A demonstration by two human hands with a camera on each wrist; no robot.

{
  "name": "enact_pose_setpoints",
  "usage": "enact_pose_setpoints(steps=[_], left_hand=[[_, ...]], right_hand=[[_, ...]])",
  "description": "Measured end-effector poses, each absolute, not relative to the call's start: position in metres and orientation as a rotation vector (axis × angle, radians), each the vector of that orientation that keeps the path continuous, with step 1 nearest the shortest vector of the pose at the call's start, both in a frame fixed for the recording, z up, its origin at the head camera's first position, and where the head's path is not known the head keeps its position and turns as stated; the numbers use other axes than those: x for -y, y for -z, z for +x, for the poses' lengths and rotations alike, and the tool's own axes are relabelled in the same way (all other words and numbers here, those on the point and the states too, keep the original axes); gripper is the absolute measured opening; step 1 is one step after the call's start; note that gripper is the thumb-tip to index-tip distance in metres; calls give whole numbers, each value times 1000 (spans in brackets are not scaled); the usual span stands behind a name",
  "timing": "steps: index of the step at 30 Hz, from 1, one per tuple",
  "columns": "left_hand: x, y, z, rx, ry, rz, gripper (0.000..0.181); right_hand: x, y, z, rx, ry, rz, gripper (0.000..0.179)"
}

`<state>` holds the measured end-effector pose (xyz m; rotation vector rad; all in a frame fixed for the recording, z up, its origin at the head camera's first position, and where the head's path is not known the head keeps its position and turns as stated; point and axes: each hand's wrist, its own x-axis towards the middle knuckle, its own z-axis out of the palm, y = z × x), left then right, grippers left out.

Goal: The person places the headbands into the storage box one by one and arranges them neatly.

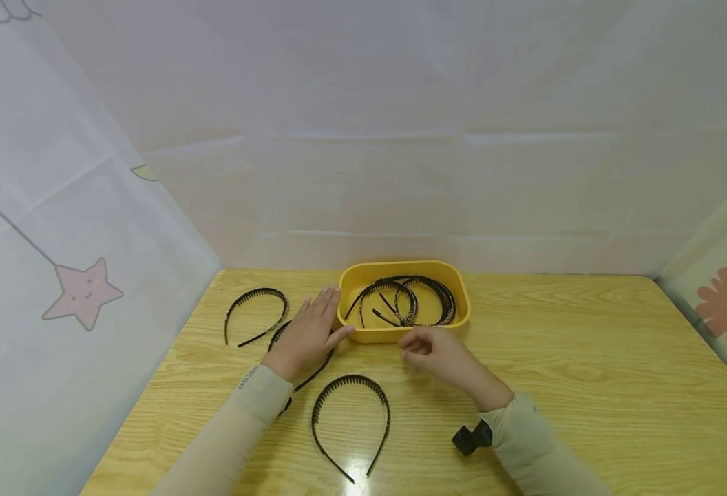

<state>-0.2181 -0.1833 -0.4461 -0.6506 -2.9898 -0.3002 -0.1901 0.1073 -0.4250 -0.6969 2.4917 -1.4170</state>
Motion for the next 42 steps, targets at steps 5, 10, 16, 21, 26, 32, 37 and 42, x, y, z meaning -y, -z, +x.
enact_pose_setpoints(steps=[5, 10, 16, 21, 26, 32, 37, 42], left_hand=[[183, 445, -218, 2993, 302, -644, 85], [183, 445, -218, 2991, 317, -640, 85], [183, 446, -218, 2970, 316, -646, 86], [183, 445, -218, 2977, 314, -648, 85], [183, 446, -219, 2983, 311, -649, 85], [184, 447, -220, 2986, 309, -655, 85], [184, 446, -219, 2984, 313, -656, 85], [184, 446, -219, 2988, 308, -654, 85]], right_hand=[[-101, 429, -187, -2453, 1351, -770, 17], [-93, 434, -183, -2375, 1326, -748, 20], [-84, 441, -181, -2362, 1283, -758, 15], [-79, 444, -178, -2408, 1193, -752, 5], [-74, 445, -175, -2416, 1145, -737, 10], [-70, 445, -172, -2419, 1140, -738, 15], [-67, 445, -171, -2447, 1114, -737, 17], [-66, 445, -170, -2479, 1086, -718, 17]])
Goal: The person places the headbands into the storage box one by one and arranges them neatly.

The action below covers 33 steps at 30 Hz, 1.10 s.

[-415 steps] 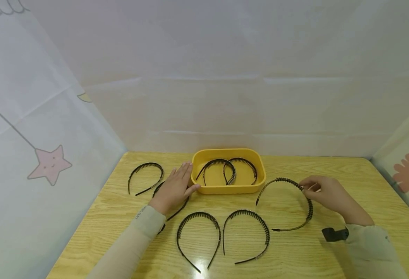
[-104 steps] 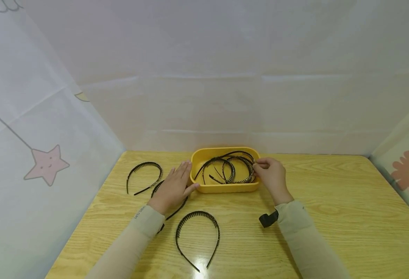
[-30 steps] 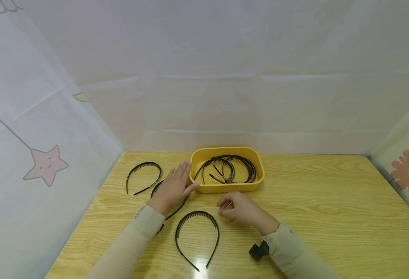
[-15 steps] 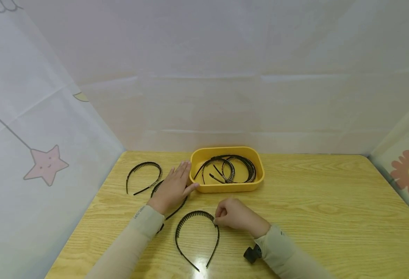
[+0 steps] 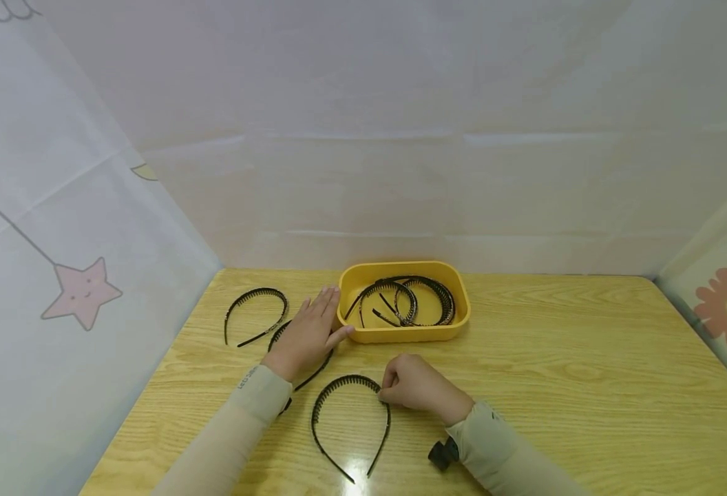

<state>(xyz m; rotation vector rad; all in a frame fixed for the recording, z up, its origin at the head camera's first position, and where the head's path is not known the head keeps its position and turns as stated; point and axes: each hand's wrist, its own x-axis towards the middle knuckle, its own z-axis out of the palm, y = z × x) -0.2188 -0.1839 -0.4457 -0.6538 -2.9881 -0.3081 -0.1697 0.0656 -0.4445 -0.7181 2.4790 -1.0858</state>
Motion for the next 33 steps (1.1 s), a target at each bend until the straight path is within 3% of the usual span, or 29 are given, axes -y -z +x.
enact_pose_setpoints(steps=[22, 33], left_hand=[[183, 444, -218, 2982, 306, -659, 84], [183, 445, -217, 2976, 315, -654, 85]], right_hand=[[-79, 453, -181, -2221, 1416, -512, 6], [-92, 452, -191, -2134, 1523, -519, 11]])
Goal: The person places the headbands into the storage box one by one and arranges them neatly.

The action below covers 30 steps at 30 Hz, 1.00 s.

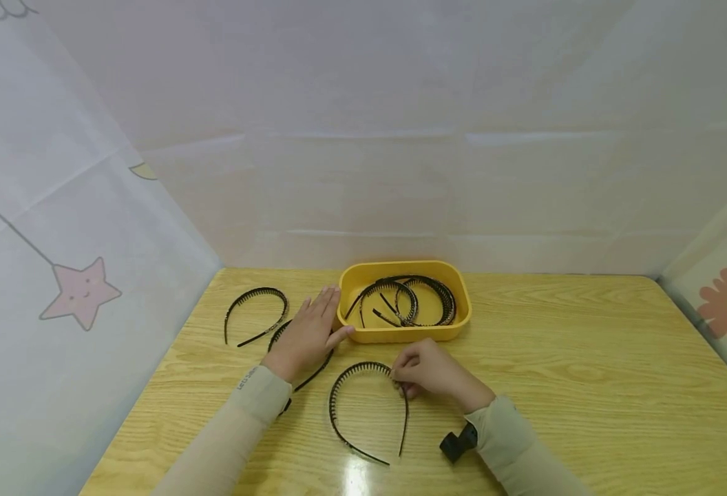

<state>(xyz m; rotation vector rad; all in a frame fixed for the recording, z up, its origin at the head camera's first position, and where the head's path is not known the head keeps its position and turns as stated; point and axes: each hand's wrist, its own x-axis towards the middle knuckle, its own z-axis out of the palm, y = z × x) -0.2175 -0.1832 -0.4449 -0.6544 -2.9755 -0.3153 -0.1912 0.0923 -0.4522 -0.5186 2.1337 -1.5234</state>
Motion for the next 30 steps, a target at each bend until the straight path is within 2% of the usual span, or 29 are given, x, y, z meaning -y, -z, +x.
enact_pose_setpoints(steps=[30], left_hand=[[183, 444, -218, 2999, 313, -659, 86]], right_hand=[[-126, 419, -208, -2292, 1714, -243, 14]])
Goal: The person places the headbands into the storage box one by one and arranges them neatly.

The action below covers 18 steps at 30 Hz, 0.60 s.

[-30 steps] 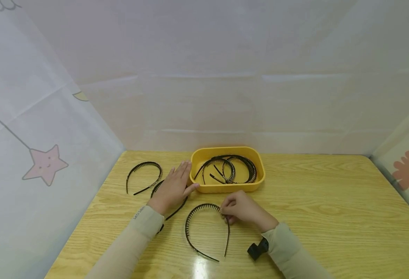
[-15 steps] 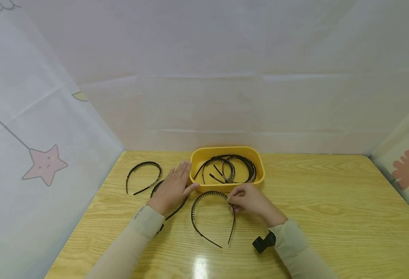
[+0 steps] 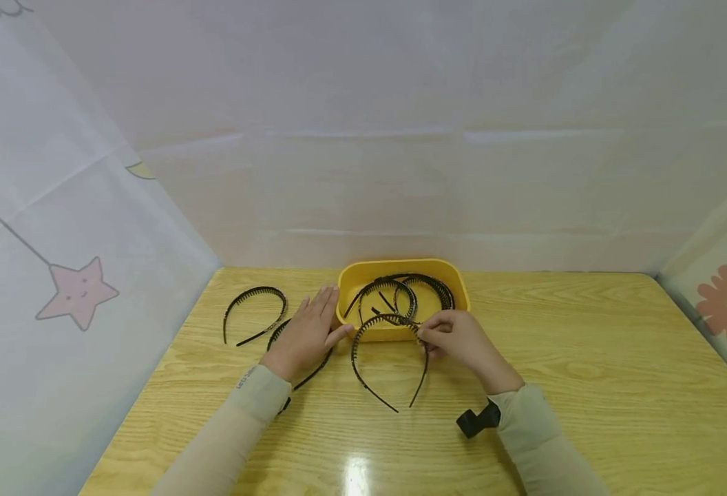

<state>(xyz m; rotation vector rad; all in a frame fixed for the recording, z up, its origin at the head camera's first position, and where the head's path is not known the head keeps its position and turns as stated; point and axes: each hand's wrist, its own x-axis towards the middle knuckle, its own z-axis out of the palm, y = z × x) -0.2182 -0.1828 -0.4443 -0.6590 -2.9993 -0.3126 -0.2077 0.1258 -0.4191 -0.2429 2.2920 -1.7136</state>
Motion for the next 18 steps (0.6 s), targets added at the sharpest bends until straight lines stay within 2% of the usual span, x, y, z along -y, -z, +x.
enact_pose_setpoints(steps=[18], left_hand=[[183, 445, -219, 3002, 307, -645, 84]], right_hand=[[-126, 419, -221, -2185, 2137, -17, 22]])
